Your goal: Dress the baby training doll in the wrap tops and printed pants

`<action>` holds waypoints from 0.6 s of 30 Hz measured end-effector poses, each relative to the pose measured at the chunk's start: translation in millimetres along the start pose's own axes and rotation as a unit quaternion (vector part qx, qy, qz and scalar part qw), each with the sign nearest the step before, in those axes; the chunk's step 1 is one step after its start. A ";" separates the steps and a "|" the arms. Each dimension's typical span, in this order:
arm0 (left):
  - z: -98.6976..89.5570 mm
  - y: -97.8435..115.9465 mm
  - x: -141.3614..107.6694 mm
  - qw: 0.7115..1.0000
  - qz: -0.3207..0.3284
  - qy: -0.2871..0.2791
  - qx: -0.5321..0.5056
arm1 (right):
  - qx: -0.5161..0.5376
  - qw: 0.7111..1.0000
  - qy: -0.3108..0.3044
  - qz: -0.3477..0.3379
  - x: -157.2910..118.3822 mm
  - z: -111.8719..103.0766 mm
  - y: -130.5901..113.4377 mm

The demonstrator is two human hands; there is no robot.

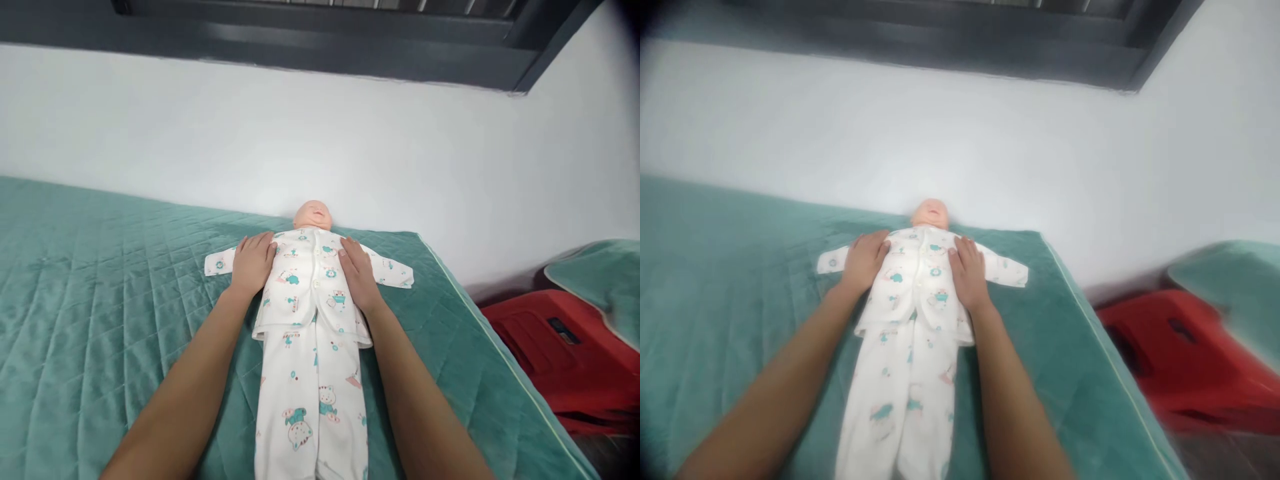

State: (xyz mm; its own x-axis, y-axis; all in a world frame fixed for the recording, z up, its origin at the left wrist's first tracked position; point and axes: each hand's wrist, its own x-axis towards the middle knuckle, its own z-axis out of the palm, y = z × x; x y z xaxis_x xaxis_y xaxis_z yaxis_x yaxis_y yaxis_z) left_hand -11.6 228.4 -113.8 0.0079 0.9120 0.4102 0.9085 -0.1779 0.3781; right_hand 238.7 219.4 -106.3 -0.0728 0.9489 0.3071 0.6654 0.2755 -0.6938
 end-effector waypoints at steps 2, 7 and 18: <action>-3.3 -7.5 -5.9 0.999 -0.015 -0.006 0.045 | -0.101 0.995 0.010 0.008 -0.2 -3.7 14.2; -25.0 -48.4 -30.2 0.993 -0.053 -0.053 0.094 | -0.284 0.958 0.000 0.033 -17.6 -37.2 50.0; -56.1 -85.1 -60.8 0.988 -0.102 -0.069 0.092 | -0.379 0.916 -0.027 0.124 -76.6 -87.5 83.7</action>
State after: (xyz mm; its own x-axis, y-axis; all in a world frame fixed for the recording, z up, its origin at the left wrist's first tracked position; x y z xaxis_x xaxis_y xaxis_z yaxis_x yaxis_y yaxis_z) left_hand -112.8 167.3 -124.3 -0.1375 0.9659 0.2194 0.9576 0.0731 0.2785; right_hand 365.0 156.4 -130.9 0.1283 0.9796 0.1550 0.9900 -0.1171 -0.0790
